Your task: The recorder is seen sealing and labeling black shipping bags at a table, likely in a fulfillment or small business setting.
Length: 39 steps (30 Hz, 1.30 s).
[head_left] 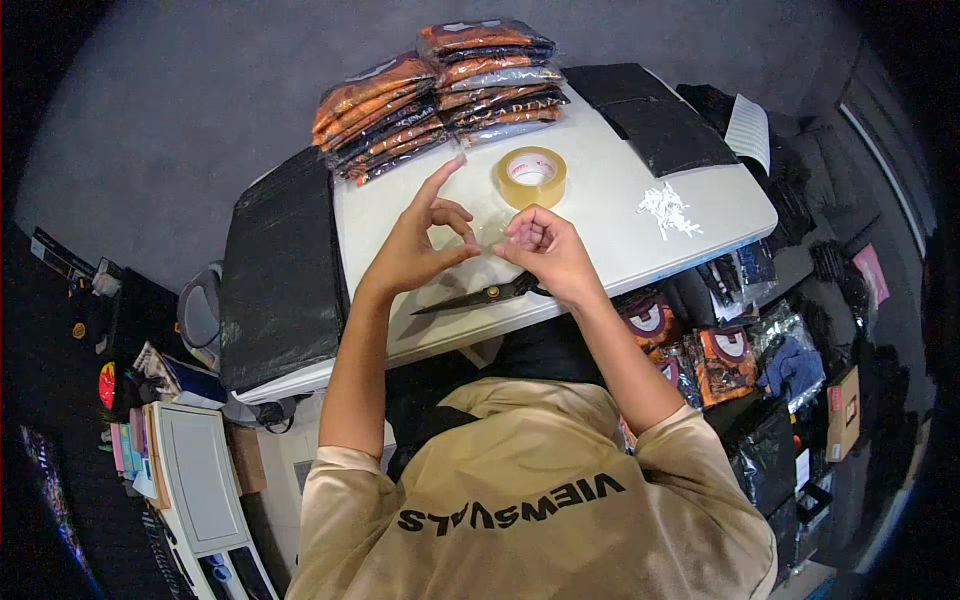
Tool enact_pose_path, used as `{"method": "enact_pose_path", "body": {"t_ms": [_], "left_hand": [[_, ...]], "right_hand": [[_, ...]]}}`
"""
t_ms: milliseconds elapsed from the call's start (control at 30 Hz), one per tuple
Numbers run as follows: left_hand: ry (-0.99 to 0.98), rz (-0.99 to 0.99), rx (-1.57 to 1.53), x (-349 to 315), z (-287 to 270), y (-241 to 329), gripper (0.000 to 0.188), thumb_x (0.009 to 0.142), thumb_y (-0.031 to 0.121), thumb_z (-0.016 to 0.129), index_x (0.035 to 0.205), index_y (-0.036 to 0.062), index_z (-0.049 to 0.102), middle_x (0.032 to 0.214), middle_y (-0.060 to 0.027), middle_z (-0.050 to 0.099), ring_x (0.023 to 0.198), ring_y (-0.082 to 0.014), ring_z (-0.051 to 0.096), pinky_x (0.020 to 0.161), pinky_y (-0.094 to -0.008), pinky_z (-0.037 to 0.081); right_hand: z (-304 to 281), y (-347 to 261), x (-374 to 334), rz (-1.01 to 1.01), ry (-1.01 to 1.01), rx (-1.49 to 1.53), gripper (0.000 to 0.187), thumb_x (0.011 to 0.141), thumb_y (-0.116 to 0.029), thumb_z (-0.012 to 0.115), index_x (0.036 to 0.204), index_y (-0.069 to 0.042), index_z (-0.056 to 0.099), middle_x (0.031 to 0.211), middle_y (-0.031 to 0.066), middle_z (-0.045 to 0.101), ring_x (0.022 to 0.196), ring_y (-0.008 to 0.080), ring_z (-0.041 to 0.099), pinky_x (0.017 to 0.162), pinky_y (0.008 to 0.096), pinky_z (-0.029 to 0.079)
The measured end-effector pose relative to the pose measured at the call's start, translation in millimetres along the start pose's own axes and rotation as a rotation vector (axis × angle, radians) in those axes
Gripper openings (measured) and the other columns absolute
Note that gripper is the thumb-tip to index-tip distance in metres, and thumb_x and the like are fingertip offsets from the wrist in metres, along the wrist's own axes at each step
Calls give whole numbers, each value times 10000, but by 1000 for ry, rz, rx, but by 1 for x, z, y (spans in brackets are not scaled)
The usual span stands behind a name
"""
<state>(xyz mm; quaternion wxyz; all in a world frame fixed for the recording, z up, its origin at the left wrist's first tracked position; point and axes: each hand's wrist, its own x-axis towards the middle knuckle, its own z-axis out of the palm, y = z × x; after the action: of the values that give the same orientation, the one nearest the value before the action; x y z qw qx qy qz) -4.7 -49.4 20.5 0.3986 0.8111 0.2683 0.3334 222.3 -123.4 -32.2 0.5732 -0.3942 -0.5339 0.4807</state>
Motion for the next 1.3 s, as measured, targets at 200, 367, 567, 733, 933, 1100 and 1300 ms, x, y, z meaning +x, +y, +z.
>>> {"method": "enact_pose_path", "body": {"t_ms": [200, 367, 567, 733, 933, 1100, 1300], "left_hand": [[-19, -7, 10, 0, -2, 7, 1172, 744, -3, 925, 1710, 174, 285, 964, -49, 718, 1007, -165, 720, 1111, -444, 464], [-38, -22, -9, 0, 0, 10, 1165, 747, -6, 922, 1707, 178, 289, 929, -39, 721, 1003, -174, 712, 1111, -443, 461], [-53, -49, -30, 1, 0, 13, 1151, 752, -16, 911, 1704, 167, 291, 909, -36, 727, 987, -174, 713, 1098, -431, 471], [-31, 35, 6, 1, 0, 9, 1145, 742, -26, 907, 1699, 157, 306, 874, -18, 720, 972, -163, 714, 1077, -418, 491], [137, 146, 395, -1, -1, 6, 1201, 653, 190, 1022, 1663, 133, 373, 1044, -78, 720, 1095, -243, 679, 1110, -455, 474], [283, 256, 529, -6, -8, 0, 1307, 533, 370, 1064, 1640, 131, 409, 1228, -124, 668, 1200, -316, 615, 1106, -472, 457], [379, 349, 545, -13, -27, -24, 1144, 709, 543, 940, 1623, 93, 419, 1270, -143, 663, 1218, -325, 609, 1100, -472, 446]], "right_hand": [[5, 5, 2, -154, 74, -64, 256, 904, 50, 812, 1048, -56, 629, 1006, 24, 731, 950, 73, 677, 847, 225, 544], [3, 11, 2, -31, 23, 138, 307, 905, 92, 783, 1090, -54, 586, 1122, 117, 773, 999, 108, 719, 872, 240, 566], [7, 1, 0, -136, 116, 189, 481, 845, 150, 800, 1179, -77, 538, 943, 46, 714, 871, 88, 685, 831, 239, 562], [6, -1, 0, -105, -4, 280, 542, 813, 178, 799, 1212, -87, 546, 869, 5, 645, 821, 67, 641, 817, 236, 561], [-1, 4, 3, -36, 10, 370, 555, 830, 186, 777, 1267, -72, 552, 868, 2, 653, 818, 69, 648, 837, 249, 574], [-1, 1, 5, 22, 25, 456, 536, 864, 172, 760, 1293, -66, 544, 909, 25, 693, 839, 90, 680, 843, 260, 583], [7, -2, 5, 123, 103, 530, 535, 868, 162, 764, 1292, -72, 536, 958, 39, 714, 893, 117, 706, 896, 280, 585]]}}
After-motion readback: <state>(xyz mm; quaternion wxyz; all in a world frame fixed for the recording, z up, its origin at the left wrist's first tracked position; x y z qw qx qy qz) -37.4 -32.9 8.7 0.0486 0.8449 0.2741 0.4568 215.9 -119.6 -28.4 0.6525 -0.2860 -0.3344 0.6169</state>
